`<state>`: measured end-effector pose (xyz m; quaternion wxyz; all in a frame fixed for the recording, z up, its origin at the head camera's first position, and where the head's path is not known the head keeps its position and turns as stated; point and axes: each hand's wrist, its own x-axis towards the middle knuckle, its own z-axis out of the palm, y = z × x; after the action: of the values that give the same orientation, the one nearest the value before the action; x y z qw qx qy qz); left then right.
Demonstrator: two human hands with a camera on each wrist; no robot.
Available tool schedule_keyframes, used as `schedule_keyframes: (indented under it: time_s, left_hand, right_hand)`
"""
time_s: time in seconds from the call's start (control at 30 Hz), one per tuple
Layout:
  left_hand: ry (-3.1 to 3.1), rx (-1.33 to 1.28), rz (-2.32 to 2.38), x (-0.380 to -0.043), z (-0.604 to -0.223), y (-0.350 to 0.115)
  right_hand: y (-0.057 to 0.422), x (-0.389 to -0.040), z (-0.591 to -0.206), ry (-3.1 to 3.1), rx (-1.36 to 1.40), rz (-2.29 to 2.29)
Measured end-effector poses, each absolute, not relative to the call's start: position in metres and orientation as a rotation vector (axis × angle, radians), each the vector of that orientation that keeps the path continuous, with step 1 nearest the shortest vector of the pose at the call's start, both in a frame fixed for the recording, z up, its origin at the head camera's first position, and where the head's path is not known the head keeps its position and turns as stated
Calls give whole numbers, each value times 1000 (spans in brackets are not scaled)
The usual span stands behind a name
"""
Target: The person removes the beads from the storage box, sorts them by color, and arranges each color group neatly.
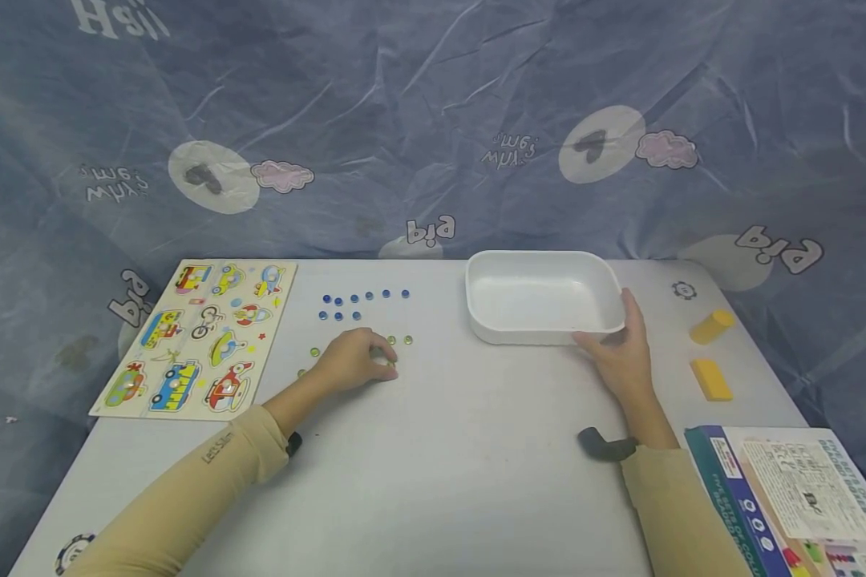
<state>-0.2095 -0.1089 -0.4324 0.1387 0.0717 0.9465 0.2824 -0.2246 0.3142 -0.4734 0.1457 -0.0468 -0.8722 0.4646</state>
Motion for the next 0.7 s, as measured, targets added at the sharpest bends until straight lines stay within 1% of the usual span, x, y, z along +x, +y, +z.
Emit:
schedule_keyframes:
  time_s: [0.53, 0.7]
  left_hand:
    - [2788, 295, 754, -210, -438, -109]
    - [2821, 332, 798, -201, -427, -99]
  right_hand:
    - [313, -224, -471, -2512, -155, 1346]
    - [313, -223, -470, -2530, -185, 1324]
